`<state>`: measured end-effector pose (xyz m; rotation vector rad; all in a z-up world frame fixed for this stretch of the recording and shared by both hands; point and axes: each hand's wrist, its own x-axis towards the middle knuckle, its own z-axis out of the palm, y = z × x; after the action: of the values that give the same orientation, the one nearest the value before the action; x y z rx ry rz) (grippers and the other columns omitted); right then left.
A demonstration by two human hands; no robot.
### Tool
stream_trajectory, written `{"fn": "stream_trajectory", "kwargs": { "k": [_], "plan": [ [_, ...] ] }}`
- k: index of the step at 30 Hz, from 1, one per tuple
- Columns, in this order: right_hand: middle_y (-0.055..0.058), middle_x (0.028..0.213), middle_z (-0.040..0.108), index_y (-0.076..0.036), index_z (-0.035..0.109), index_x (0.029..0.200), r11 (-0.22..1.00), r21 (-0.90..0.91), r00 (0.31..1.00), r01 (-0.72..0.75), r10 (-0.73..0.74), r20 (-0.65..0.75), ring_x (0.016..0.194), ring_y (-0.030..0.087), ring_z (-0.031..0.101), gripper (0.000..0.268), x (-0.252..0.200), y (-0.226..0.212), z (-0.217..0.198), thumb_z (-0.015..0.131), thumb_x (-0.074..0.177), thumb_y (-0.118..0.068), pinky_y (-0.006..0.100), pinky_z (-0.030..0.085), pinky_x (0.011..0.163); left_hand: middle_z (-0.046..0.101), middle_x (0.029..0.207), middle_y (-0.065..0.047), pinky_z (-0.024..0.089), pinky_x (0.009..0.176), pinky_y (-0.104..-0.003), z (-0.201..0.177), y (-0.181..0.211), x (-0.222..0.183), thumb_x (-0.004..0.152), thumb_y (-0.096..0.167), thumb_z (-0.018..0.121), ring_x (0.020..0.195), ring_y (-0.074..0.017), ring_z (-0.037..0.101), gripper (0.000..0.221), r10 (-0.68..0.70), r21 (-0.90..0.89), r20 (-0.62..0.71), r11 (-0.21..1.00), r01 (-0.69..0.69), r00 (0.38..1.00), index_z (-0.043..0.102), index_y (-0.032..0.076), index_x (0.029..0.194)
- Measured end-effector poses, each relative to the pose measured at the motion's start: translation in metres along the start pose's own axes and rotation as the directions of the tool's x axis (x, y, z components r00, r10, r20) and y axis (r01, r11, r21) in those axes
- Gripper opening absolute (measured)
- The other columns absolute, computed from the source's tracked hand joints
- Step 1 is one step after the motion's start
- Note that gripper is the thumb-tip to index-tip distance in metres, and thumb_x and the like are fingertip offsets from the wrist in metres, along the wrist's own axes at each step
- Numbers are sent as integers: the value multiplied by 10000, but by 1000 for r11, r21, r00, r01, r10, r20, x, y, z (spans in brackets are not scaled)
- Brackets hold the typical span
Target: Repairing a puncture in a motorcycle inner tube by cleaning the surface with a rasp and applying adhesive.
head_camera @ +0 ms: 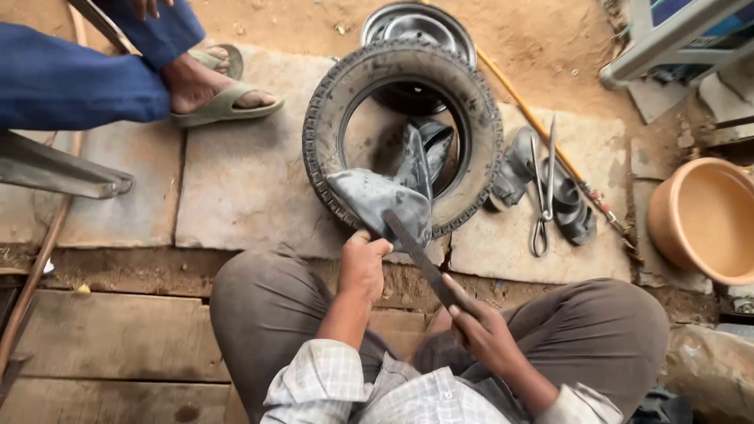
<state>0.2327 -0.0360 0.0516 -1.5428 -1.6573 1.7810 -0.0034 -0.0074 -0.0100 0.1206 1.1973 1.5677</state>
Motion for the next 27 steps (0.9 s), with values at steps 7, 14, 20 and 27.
{"fn": "stream_trajectory", "kwargs": {
  "k": [7,14,20,27],
  "plan": [
    [-61,597,430,-280,394,1583,995,-76,994,65,-72,-88,509,56,404,591,62,-88,29,534,1012,-221,242,365,475,707,886,-55,475,717,-289,8,-4,-1,734,-110,597,755,-151,601,247,31,-68,149,997,-21,988,719,-17,928],
    [-63,634,457,-228,431,1573,994,29,994,103,-102,-34,529,69,434,555,29,-38,-3,527,1027,-194,250,382,485,725,898,-50,497,784,-287,5,5,2,722,-134,581,814,-160,643,244,46,-212,136,977,-16,990,708,-2,883],
    [-54,614,453,-245,444,1564,997,67,996,40,-35,-78,527,72,425,581,26,-55,14,537,995,-176,252,376,482,708,931,-35,470,779,-273,8,-4,-5,779,-123,580,828,-144,604,261,69,-111,201,993,-48,977,727,1,956],
    [-69,663,464,-231,458,1574,980,118,986,160,-152,-74,559,51,418,562,56,-88,3,537,1021,-167,238,361,502,734,949,-35,513,802,-292,23,21,-17,749,-104,557,855,-148,657,315,21,-34,144,999,-16,989,735,19,978]
  ]
}}
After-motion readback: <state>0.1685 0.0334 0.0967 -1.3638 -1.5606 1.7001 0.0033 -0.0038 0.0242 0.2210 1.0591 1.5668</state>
